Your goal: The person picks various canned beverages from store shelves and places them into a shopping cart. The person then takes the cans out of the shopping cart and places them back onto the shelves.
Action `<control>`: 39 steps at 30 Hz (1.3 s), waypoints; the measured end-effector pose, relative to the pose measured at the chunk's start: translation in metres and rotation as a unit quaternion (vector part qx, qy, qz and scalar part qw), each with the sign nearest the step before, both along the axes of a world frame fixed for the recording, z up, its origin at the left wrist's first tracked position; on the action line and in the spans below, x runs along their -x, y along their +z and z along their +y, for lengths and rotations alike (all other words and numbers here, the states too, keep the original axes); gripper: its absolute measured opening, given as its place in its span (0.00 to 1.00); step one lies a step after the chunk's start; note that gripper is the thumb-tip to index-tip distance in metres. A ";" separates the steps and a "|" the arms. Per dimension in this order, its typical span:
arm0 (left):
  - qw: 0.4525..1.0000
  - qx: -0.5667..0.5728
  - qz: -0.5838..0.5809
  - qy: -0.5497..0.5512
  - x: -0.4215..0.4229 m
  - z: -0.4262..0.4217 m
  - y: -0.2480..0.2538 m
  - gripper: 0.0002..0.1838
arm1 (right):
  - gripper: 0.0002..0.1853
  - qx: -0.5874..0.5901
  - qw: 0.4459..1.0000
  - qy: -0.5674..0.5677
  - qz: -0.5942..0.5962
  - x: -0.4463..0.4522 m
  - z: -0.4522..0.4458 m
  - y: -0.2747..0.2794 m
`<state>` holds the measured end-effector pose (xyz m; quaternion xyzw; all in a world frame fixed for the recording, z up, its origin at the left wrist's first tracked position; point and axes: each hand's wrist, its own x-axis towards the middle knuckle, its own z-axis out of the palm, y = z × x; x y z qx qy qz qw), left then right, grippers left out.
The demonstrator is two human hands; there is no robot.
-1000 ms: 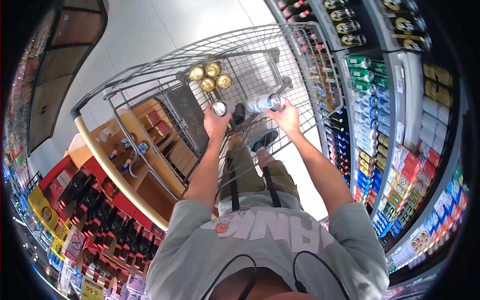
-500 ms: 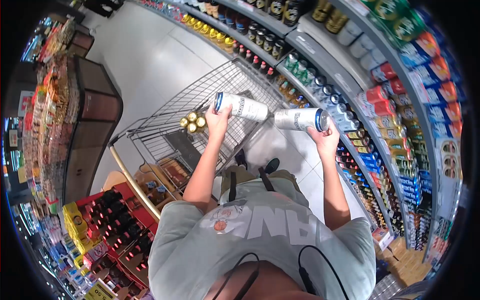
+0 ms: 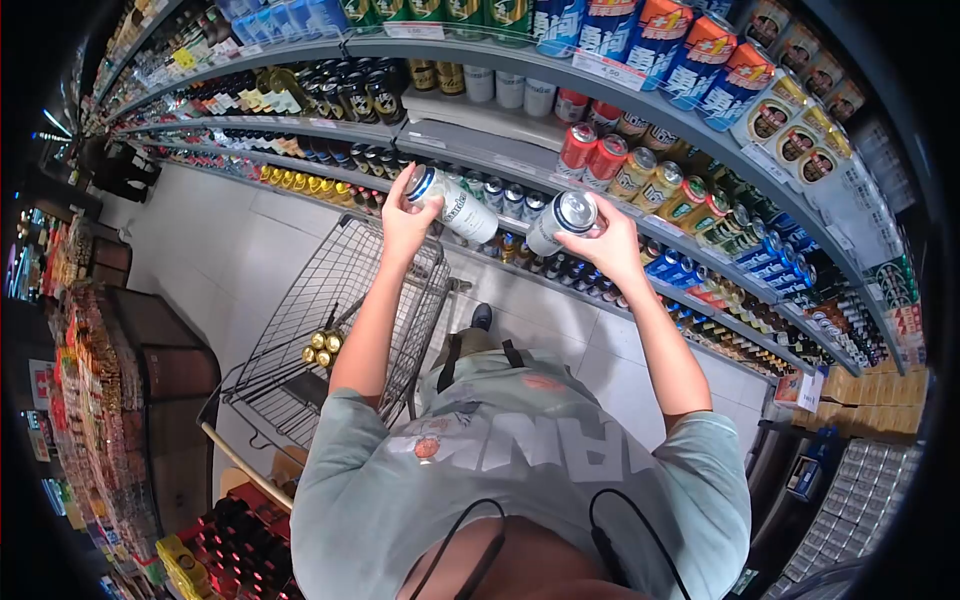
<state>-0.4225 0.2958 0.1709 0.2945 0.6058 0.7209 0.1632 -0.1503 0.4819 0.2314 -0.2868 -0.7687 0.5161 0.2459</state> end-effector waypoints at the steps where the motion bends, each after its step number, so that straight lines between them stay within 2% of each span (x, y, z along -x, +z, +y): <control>1: 1.000 -0.002 0.005 -0.021 0.002 0.012 0.002 0.41 | 0.39 -0.020 1.000 0.008 0.002 0.004 0.008 0.002; 5: 0.991 0.033 0.062 -0.110 0.023 0.061 0.015 0.43 | 0.41 -0.111 0.993 -0.004 -0.043 0.029 0.036 0.009; 8: 0.979 0.062 0.119 -0.151 0.046 0.105 0.016 0.44 | 0.40 -0.182 0.983 0.005 -0.032 0.054 0.061 0.016; 13: 0.961 0.060 0.136 -0.234 0.080 0.171 0.012 0.44 | 0.40 -0.208 0.977 0.040 -0.028 0.098 0.113 0.018; 14: 0.955 0.080 0.142 -0.250 0.088 0.182 0.009 0.46 | 0.40 -0.261 0.964 0.041 -0.030 0.107 0.121 0.016; 17: 0.943 0.132 0.165 -0.256 0.105 0.208 0.000 0.46 | 0.41 -0.199 0.971 0.081 -0.102 0.127 0.142 0.021; 19: 0.938 0.143 0.197 -0.246 0.109 0.216 -0.004 0.43 | 0.38 -0.219 0.959 0.076 -0.164 0.141 0.158 0.004; 23: 0.926 0.152 0.229 -0.258 0.125 0.234 -0.023 0.39 | 0.34 -0.065 0.954 0.075 -0.284 0.164 0.161 0.021; 25: 0.918 0.161 0.219 -0.288 0.131 0.242 -0.028 0.39 | 0.33 -0.040 0.950 0.083 -0.298 0.171 0.164 0.018; 27: 0.923 0.120 0.182 -0.317 0.132 0.249 -0.036 0.36 | 0.34 -0.050 0.954 0.105 -0.278 0.171 0.171 0.012; 28: 0.924 0.109 0.160 -0.330 0.132 0.252 -0.041 0.36 | 0.38 -0.118 0.961 0.136 -0.209 0.170 0.184 -0.013; 31: 0.920 0.117 0.111 -0.356 0.132 0.257 -0.053 0.35 | 0.42 -0.279 0.947 0.094 -0.130 0.172 0.201 -0.064; 33: 0.914 0.129 0.061 -0.379 0.129 0.256 -0.050 0.35 | 0.41 -0.276 0.943 0.088 -0.165 0.171 0.199 -0.060; 36: 0.924 0.128 0.044 -0.358 0.128 0.256 -0.064 0.35 | 0.42 -0.302 0.926 0.081 -0.211 0.170 0.197 -0.056; 39: 0.926 0.132 0.137 -0.325 0.130 0.256 -0.072 0.33 | 0.42 -0.319 0.916 0.094 -0.223 0.169 0.197 -0.058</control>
